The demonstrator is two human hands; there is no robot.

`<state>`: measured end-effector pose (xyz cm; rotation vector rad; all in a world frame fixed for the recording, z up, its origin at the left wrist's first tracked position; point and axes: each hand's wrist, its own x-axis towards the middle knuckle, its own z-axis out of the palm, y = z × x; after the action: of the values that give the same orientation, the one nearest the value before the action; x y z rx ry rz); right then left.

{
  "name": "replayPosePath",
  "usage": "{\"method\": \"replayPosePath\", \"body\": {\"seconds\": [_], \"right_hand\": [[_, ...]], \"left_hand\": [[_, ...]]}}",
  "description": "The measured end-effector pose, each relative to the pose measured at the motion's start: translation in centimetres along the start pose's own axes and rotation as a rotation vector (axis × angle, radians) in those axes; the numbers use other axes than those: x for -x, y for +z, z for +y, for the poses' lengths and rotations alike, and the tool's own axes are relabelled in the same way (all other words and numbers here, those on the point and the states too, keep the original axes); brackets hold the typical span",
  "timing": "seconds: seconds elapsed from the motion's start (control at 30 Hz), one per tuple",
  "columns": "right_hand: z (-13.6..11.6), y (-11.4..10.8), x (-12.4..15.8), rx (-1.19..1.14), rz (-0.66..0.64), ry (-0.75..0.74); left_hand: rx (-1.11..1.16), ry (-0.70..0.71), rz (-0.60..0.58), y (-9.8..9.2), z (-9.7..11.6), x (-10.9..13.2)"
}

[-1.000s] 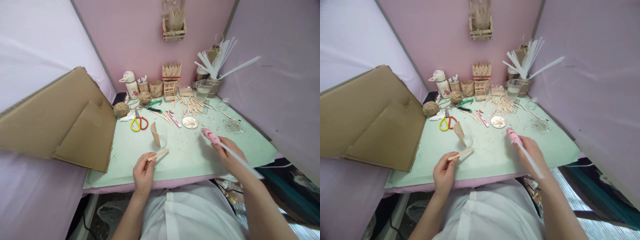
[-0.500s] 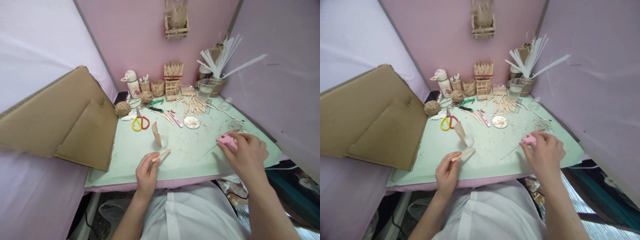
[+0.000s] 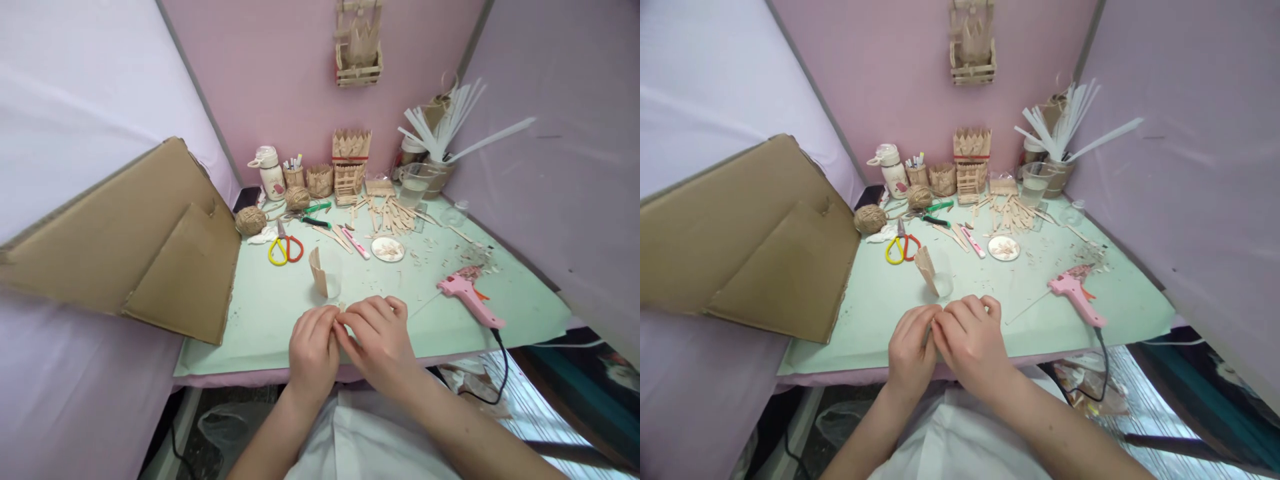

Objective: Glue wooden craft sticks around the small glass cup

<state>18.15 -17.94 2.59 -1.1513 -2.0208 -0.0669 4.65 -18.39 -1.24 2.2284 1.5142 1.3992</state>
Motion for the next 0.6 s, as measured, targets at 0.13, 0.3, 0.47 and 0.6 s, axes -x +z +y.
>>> {"method": "replayPosePath", "body": {"seconds": [0.13,0.3,0.47,0.6], "right_hand": [[1.2,-1.1,-0.6,0.018,0.061,0.002],[3.3,-2.5,-2.2,-0.068,0.056,0.005],[4.4,-1.8,-3.6,-0.147,0.038,-0.028],[4.5,-0.7,-4.3,-0.185,-0.008,-0.029]], "left_hand": [[0.028,-0.025,-0.074,-1.8,-0.7,-1.7],[0.109,-0.125,-0.271,-4.5,-5.1,-7.3],[0.209,-0.055,-0.673,-3.1,-9.3,-12.0],[0.351,-0.053,-0.755,-1.0,-10.5,-11.9]]}}
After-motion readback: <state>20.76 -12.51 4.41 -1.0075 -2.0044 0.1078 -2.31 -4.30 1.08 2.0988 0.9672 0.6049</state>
